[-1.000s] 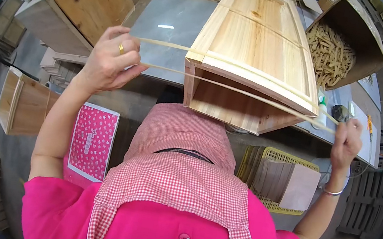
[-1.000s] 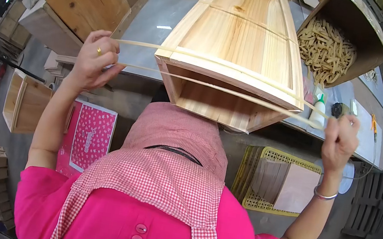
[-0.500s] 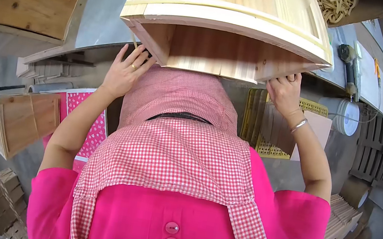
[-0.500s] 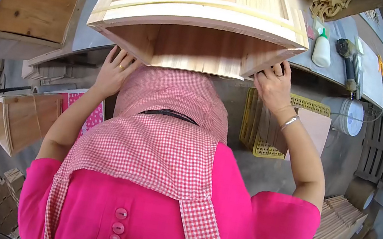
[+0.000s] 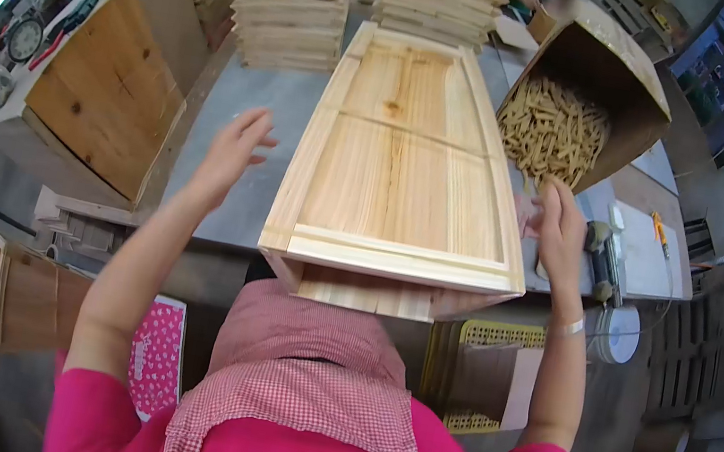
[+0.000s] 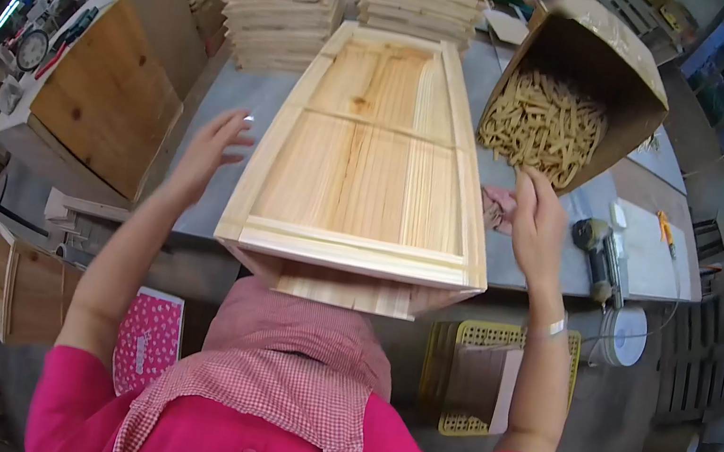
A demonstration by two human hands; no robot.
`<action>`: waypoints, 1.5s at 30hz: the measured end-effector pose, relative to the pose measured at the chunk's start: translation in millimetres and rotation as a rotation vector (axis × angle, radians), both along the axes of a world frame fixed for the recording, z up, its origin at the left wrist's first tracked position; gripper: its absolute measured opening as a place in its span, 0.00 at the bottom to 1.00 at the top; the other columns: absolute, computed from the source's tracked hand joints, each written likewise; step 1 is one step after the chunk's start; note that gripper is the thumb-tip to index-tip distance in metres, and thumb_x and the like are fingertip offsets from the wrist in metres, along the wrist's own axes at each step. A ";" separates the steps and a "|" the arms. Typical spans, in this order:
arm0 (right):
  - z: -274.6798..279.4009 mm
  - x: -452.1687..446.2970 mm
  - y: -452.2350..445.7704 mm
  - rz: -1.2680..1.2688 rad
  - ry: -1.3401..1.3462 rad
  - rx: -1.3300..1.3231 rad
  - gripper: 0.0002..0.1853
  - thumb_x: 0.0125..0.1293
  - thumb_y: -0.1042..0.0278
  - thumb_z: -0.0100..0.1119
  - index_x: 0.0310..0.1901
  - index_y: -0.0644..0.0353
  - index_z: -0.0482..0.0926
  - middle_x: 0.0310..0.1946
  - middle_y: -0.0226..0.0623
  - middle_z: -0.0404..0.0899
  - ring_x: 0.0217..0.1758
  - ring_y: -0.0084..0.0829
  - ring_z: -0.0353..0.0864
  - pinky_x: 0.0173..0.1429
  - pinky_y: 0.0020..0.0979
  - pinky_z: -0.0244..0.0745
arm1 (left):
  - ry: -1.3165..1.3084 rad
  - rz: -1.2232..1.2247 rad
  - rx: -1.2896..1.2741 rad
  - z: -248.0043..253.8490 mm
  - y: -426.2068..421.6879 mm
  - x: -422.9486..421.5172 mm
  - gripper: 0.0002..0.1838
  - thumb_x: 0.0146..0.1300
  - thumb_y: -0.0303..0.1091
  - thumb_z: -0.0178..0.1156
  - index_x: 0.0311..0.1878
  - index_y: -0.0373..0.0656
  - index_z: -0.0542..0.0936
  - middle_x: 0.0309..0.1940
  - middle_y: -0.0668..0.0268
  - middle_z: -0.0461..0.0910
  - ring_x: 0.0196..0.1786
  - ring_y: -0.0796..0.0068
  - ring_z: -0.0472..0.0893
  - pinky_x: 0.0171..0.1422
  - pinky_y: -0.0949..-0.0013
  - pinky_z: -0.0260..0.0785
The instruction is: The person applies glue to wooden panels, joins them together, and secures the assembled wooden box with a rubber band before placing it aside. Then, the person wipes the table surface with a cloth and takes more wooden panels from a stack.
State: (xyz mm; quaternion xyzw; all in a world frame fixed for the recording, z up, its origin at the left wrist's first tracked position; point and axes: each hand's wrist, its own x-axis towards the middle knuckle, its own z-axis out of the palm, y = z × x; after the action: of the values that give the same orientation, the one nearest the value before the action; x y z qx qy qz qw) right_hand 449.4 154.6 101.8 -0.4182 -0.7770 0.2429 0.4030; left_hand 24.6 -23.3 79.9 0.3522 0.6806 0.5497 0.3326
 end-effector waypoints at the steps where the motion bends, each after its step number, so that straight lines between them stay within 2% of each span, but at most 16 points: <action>1: 1.2 -14.3 32.0 0.030 -0.020 0.011 0.23 0.80 0.53 0.47 0.58 0.67 0.77 0.35 0.37 0.83 0.28 0.20 0.78 0.34 0.24 0.74 | -0.049 -0.034 -0.052 10.1 31.1 -5.4 0.32 0.73 0.56 0.54 0.70 0.41 0.71 0.60 0.58 0.77 0.59 0.65 0.80 0.60 0.59 0.72; 3: 28.6 -53.7 60.0 0.059 -0.089 -0.255 0.28 0.78 0.44 0.46 0.56 0.67 0.78 0.35 0.38 0.84 0.27 0.22 0.77 0.32 0.26 0.74 | -0.116 -0.095 -0.153 23.3 93.0 -14.0 0.38 0.70 0.63 0.54 0.69 0.39 0.71 0.60 0.55 0.76 0.58 0.63 0.80 0.60 0.57 0.72; 7: 40.4 -109.5 90.4 0.195 -0.283 -0.359 0.27 0.77 0.50 0.46 0.50 0.73 0.78 0.37 0.52 0.84 0.35 0.38 0.83 0.42 0.34 0.77 | -0.065 -0.197 -0.160 27.9 156.9 11.6 0.37 0.67 0.61 0.56 0.63 0.34 0.77 0.57 0.48 0.80 0.59 0.53 0.81 0.60 0.51 0.73; 9: 14.7 -119.3 103.3 0.217 -0.202 -0.099 0.30 0.75 0.46 0.49 0.41 0.74 0.79 0.34 0.56 0.83 0.36 0.41 0.83 0.45 0.41 0.75 | 0.497 -0.078 -0.348 23.1 167.2 19.0 0.32 0.66 0.58 0.57 0.55 0.35 0.83 0.52 0.46 0.84 0.58 0.47 0.82 0.60 0.48 0.74; 12: 21.8 -117.3 103.8 0.228 -0.318 -0.108 0.32 0.74 0.44 0.49 0.37 0.75 0.79 0.31 0.58 0.82 0.37 0.42 0.83 0.46 0.43 0.74 | 0.575 -0.082 -0.408 29.5 166.6 26.0 0.26 0.67 0.53 0.54 0.50 0.39 0.86 0.48 0.47 0.86 0.57 0.46 0.84 0.60 0.50 0.75; 15: 23.0 -118.1 111.9 0.286 -0.388 -0.065 0.33 0.74 0.42 0.49 0.40 0.74 0.82 0.30 0.55 0.83 0.35 0.37 0.82 0.43 0.43 0.74 | 0.999 -0.328 -0.406 24.5 167.7 23.8 0.19 0.69 0.38 0.49 0.50 0.41 0.86 0.48 0.52 0.86 0.52 0.54 0.86 0.54 0.51 0.79; 16: 27.7 -122.5 114.2 0.227 -0.436 -0.150 0.34 0.74 0.40 0.48 0.37 0.74 0.82 0.29 0.50 0.84 0.34 0.35 0.83 0.42 0.42 0.74 | 0.673 -0.176 -0.380 25.8 165.6 25.9 0.29 0.69 0.54 0.53 0.49 0.34 0.85 0.52 0.46 0.84 0.56 0.50 0.83 0.61 0.50 0.74; 19: 52.8 -146.8 121.7 0.076 -0.659 -0.238 0.42 0.68 0.32 0.53 0.39 0.80 0.82 0.31 0.54 0.84 0.38 0.36 0.84 0.48 0.38 0.76 | 0.509 -0.105 -0.357 8.9 184.0 18.7 0.29 0.64 0.54 0.58 0.50 0.34 0.85 0.51 0.47 0.85 0.54 0.52 0.84 0.59 0.54 0.76; 24: 19.2 -137.8 145.6 0.122 -0.534 -0.113 0.41 0.69 0.37 0.54 0.43 0.85 0.79 0.39 0.63 0.83 0.50 0.50 0.83 0.58 0.42 0.73 | 0.550 0.038 -0.402 1.1 212.4 30.5 0.28 0.59 0.50 0.61 0.49 0.32 0.85 0.49 0.47 0.86 0.51 0.51 0.86 0.55 0.55 0.79; 27: 56.1 -136.3 78.0 0.055 -0.544 -0.055 0.37 0.71 0.43 0.53 0.43 0.84 0.79 0.41 0.65 0.83 0.50 0.49 0.83 0.59 0.42 0.72 | 0.276 0.160 -0.228 8.5 175.1 34.0 0.27 0.59 0.48 0.60 0.47 0.30 0.85 0.47 0.44 0.85 0.51 0.49 0.86 0.55 0.54 0.79; 30: 70.1 -115.4 72.3 0.095 -0.359 -0.018 0.27 0.76 0.53 0.52 0.35 0.78 0.78 0.21 0.42 0.75 0.29 0.28 0.69 0.34 0.41 0.66 | 0.337 0.152 -0.023 72.0 94.4 54.4 0.25 0.58 0.46 0.62 0.43 0.29 0.85 0.45 0.43 0.85 0.50 0.45 0.86 0.56 0.52 0.78; 32: 94.0 -98.9 67.6 0.129 -0.243 0.133 0.26 0.79 0.55 0.51 0.30 0.74 0.72 0.22 0.35 0.69 0.29 0.27 0.64 0.34 0.38 0.65 | 0.389 0.165 0.135 107.9 57.7 61.1 0.24 0.58 0.47 0.62 0.38 0.29 0.84 0.42 0.41 0.85 0.48 0.43 0.85 0.56 0.51 0.78; 35: 139.5 -93.7 29.6 -0.028 -0.096 0.379 0.30 0.79 0.46 0.48 0.46 0.76 0.78 0.39 0.47 0.81 0.41 0.33 0.76 0.48 0.35 0.73 | 0.504 0.182 0.292 147.6 32.5 62.2 0.26 0.60 0.48 0.60 0.38 0.27 0.83 0.41 0.42 0.84 0.47 0.42 0.84 0.55 0.50 0.77; 36: 157.4 -97.8 9.0 0.189 0.018 0.310 0.32 0.79 0.45 0.47 0.58 0.76 0.76 0.50 0.56 0.81 0.49 0.40 0.80 0.57 0.37 0.74 | 0.595 0.234 0.447 155.7 32.2 60.1 0.28 0.61 0.50 0.61 0.40 0.26 0.82 0.41 0.43 0.83 0.47 0.42 0.83 0.54 0.50 0.77; 39: 150.1 -116.4 -14.2 0.075 0.150 0.349 0.33 0.79 0.44 0.46 0.62 0.74 0.73 0.54 0.58 0.80 0.54 0.45 0.80 0.59 0.40 0.74 | 0.699 0.293 0.633 155.6 29.5 48.9 0.30 0.62 0.53 0.63 0.44 0.26 0.79 0.42 0.43 0.81 0.46 0.42 0.82 0.53 0.51 0.76; 45: -18.9 -160.4 16.3 -0.190 0.116 0.548 0.32 0.80 0.45 0.41 0.65 0.72 0.67 0.58 0.66 0.75 0.57 0.59 0.79 0.55 0.50 0.75 | 0.662 0.493 0.867 11.3 41.2 36.4 0.26 0.59 0.47 0.70 0.48 0.32 0.80 0.44 0.45 0.81 0.46 0.44 0.82 0.50 0.52 0.77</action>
State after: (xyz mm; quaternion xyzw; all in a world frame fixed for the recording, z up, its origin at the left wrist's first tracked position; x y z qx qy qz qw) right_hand 289.1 170.9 82.9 -0.3502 -0.7467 0.0088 0.5655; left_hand 60.9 17.9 91.2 0.4399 0.5233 0.6994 -0.2087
